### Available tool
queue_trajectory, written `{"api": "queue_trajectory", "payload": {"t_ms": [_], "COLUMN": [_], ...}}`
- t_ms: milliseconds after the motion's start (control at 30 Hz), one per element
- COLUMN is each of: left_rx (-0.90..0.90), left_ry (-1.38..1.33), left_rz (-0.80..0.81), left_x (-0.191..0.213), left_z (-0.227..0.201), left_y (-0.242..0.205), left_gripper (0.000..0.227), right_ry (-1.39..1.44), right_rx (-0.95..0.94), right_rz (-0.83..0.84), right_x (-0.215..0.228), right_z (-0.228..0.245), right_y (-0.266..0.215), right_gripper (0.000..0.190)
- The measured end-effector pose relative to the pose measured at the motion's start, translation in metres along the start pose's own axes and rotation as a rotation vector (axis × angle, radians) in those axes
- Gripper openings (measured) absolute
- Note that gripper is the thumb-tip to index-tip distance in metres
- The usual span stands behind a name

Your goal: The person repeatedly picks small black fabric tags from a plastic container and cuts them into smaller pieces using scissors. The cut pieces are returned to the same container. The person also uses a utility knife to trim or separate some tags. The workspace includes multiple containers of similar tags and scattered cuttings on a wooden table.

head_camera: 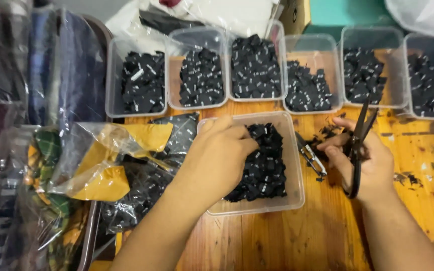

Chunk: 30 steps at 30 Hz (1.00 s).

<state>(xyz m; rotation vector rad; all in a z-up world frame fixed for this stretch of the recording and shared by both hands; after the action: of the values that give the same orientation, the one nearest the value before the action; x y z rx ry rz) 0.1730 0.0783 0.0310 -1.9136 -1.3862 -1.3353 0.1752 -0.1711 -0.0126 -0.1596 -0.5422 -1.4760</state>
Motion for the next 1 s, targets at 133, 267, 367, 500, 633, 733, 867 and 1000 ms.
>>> {"api": "queue_trajectory", "payload": {"t_ms": [133,267,367,500,633,733,867,1000], "left_rx": [-0.105,-0.099,-0.126,-0.134,-0.12,-0.134,-0.143,-0.08], "left_ry": [-0.278,-0.192,-0.096,0.061,0.082,0.137,0.175,-0.011], "left_rz": [0.077,0.156,0.195,0.309,0.378,0.344,0.362,0.428], "left_x": [0.002,-0.004,-0.011,-0.021,-0.028,-0.033,-0.04,-0.047], "left_z": [-0.004,-0.004,-0.014,-0.026,-0.028,-0.029,-0.03,-0.023], "left_y": [0.0,-0.002,-0.006,-0.012,-0.014,-0.014,-0.013,-0.014], "left_gripper": [0.026,0.025,0.017,0.016,0.017,0.017,0.016,0.016], "right_ry": [0.039,0.103,0.126,0.105,0.12,0.14,0.119,0.099], "right_rx": [0.231,0.197,0.148,0.109,0.084,0.074,0.125,0.153], "right_rz": [0.05,-0.023,-0.045,-0.048,-0.069,-0.066,-0.055,-0.048], "right_x": [0.0,0.005,0.004,0.004,0.004,0.004,0.003,0.003], "right_z": [-0.01,-0.014,-0.011,-0.008,-0.01,-0.012,-0.004,-0.002], "right_y": [-0.007,-0.009,-0.008,-0.007,-0.011,-0.012,-0.011,-0.011], "right_gripper": [0.044,0.048,0.05,0.049,0.051,0.053,0.052,0.052]}}
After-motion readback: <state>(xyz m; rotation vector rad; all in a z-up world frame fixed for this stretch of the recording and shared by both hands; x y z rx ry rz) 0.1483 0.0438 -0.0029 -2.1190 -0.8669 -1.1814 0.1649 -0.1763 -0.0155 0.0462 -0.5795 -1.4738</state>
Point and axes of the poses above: each hand's wrist, its own y-axis towards the middle knuckle, its own x-axis out of the back of the hand, z = x × y, the point moved 7 cm from there along y, towards the middle knuckle, and after that the axes turned 6 degrees about x, right-handed, at the moved point
